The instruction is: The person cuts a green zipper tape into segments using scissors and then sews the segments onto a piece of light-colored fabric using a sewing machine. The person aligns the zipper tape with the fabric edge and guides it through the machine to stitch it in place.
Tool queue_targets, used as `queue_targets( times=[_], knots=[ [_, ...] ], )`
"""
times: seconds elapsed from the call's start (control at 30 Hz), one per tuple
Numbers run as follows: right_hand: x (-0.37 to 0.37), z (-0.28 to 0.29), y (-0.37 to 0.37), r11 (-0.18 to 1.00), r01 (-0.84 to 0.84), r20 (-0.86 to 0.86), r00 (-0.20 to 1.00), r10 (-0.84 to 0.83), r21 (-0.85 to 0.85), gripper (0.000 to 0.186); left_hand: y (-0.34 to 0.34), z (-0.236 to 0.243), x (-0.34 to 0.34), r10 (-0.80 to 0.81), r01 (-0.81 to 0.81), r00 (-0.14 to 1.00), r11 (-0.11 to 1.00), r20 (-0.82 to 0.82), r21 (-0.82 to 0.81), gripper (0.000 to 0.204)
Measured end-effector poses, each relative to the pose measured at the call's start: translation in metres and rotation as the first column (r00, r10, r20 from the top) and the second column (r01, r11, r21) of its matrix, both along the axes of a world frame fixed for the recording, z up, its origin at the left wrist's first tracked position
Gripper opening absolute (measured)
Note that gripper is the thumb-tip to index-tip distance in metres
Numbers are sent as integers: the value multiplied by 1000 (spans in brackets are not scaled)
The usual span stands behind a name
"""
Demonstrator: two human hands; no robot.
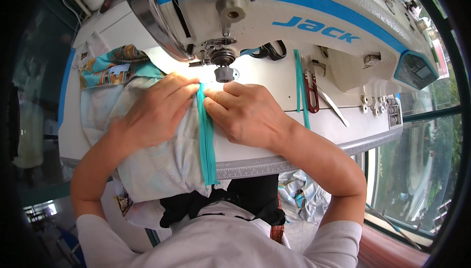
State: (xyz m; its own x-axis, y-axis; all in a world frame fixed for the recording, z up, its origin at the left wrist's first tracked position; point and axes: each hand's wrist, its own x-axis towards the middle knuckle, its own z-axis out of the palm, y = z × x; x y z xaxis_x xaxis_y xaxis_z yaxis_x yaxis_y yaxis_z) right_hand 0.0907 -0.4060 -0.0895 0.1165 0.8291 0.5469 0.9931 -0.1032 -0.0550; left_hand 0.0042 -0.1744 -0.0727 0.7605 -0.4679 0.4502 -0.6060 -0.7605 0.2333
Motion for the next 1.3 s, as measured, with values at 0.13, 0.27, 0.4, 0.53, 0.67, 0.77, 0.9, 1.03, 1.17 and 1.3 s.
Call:
queue_targets(
  times=[0.13, 0.27, 0.4, 0.53, 0.67, 0.77, 0.9, 1.03, 1.17, 1.3],
  knots=[
    [-2, 3, -1, 1000, -8, 12, 1000, 8, -2, 29, -6, 0, -7, 105, -108, 989, 994, -104, -23, 29],
    [-2, 1, 0, 1000, -11, 10, 1000, 11, 13, 28, -5, -5, -6, 102, -105, 990, 994, -98, -26, 34],
    [-2, 8, -2, 998, -25, -36, 999, 23, -57, 31, -4, -5, -3, 59, -59, 998, 998, 10, 22, 38],
    [-3, 10, 0, 999, -36, -51, 998, 34, -41, 29, -4, -3, -4, 63, -63, 998, 998, 14, 26, 40],
    [-4, 10, 1, 999, -35, -58, 998, 33, -41, 25, -2, -5, -2, 38, -39, 999, 999, 15, 25, 39],
    [-4, 10, 1, 998, -29, -61, 998, 26, -49, 25, -1, -5, -1, 28, -28, 1000, 999, 11, 20, 39],
    [-3, 12, 2, 998, -34, -65, 997, 30, -47, 25, -2, -2, -1, 40, -40, 999, 999, 14, 9, 40],
    [-4, 10, 3, 999, -23, -66, 998, 20, -49, 26, 0, -2, -1, 33, -33, 999, 999, -2, 0, 41],
    [-4, 11, 8, 1000, -27, -40, 999, 27, -4, 25, 4, -2, 0, 31, -31, 1000, 1000, -5, 3, 40],
    [-5, 10, 7, 1000, 7, -31, 1000, -6, 16, 22, 4, -3, 2, 25, -25, 1000, 999, 4, 26, 40]
  ],
)
